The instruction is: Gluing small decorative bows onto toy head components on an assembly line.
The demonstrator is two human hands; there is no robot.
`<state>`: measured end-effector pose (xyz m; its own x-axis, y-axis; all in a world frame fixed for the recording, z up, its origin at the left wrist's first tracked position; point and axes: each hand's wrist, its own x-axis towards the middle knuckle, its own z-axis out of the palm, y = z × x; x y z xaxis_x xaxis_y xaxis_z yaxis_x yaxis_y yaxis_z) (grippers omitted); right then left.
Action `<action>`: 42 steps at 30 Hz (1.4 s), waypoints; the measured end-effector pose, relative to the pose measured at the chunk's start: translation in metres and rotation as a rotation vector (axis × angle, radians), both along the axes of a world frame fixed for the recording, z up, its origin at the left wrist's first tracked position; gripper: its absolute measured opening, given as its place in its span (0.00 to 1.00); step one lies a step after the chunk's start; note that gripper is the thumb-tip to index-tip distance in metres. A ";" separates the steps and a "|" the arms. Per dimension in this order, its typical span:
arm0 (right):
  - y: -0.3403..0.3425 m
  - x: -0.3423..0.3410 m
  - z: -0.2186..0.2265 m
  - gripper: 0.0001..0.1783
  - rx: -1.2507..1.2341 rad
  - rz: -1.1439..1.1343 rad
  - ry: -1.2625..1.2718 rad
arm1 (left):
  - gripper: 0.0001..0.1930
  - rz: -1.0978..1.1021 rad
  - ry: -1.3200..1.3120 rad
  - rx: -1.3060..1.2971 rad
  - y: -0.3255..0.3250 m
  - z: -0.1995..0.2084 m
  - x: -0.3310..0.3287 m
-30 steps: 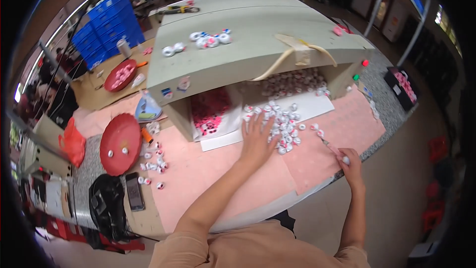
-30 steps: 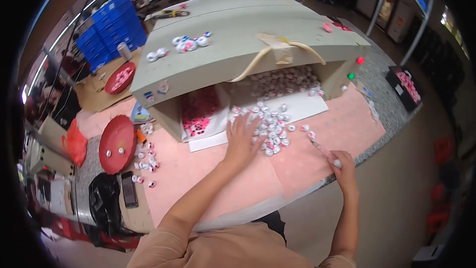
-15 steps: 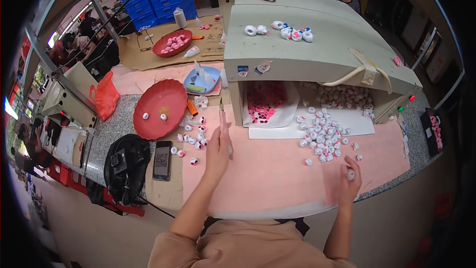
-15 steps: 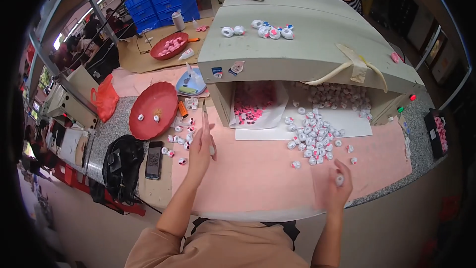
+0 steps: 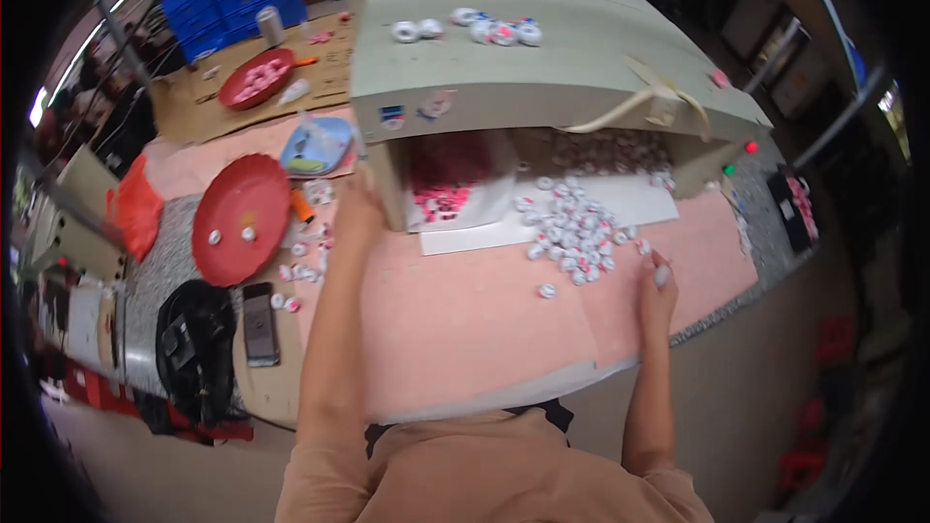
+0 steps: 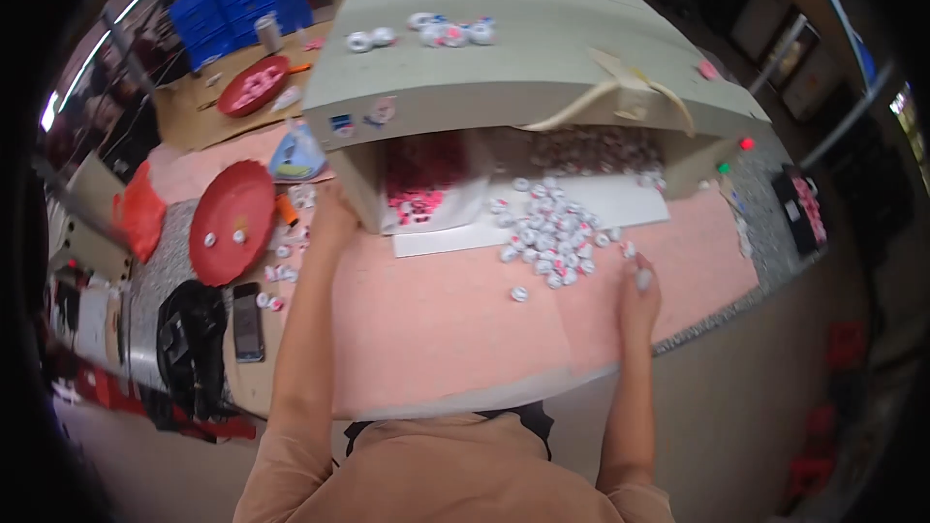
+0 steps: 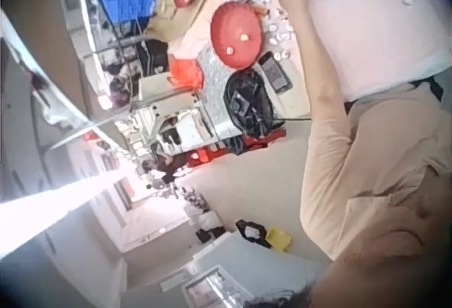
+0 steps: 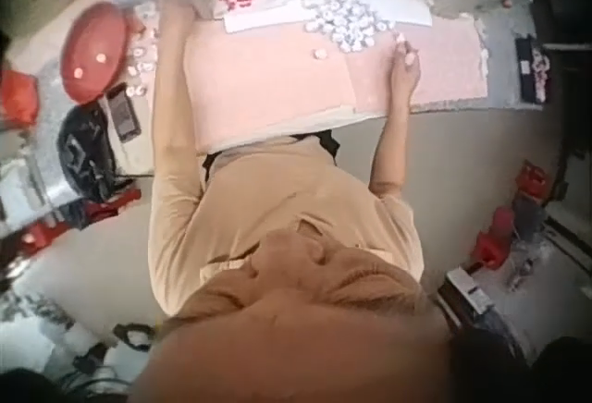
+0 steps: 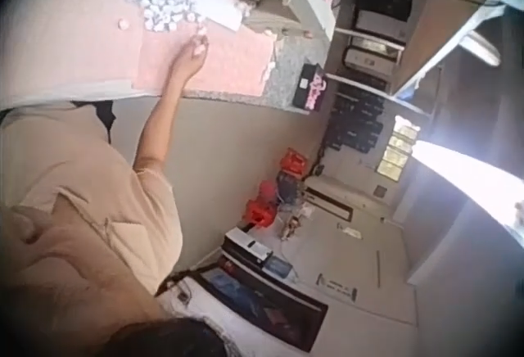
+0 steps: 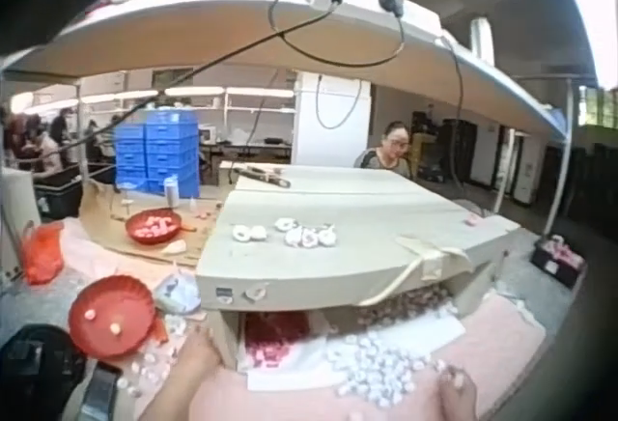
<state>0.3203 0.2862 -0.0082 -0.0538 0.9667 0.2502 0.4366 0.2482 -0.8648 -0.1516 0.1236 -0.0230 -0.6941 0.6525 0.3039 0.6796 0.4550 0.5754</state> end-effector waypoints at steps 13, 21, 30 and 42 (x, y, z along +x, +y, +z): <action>0.067 -0.038 -0.013 0.17 0.033 -0.020 0.260 | 0.38 -0.801 0.068 0.099 0.013 0.034 0.237; 0.012 -0.104 -0.023 0.15 -0.079 0.174 0.405 | 0.32 -0.753 0.064 0.162 0.022 0.010 0.228; -0.050 -0.160 -0.012 0.15 -0.048 0.282 0.372 | 0.28 -0.687 0.054 0.195 -0.022 0.009 0.187; -0.078 -0.133 0.006 0.17 -0.087 0.288 0.471 | 0.14 -0.567 0.030 0.184 -0.055 0.020 0.169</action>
<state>0.1877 0.2084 -0.0021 -0.2202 0.9476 0.2313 -0.0767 0.2195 -0.9726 0.0174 0.0683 -0.0031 -0.2424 0.8534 0.4614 0.8048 -0.0888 0.5869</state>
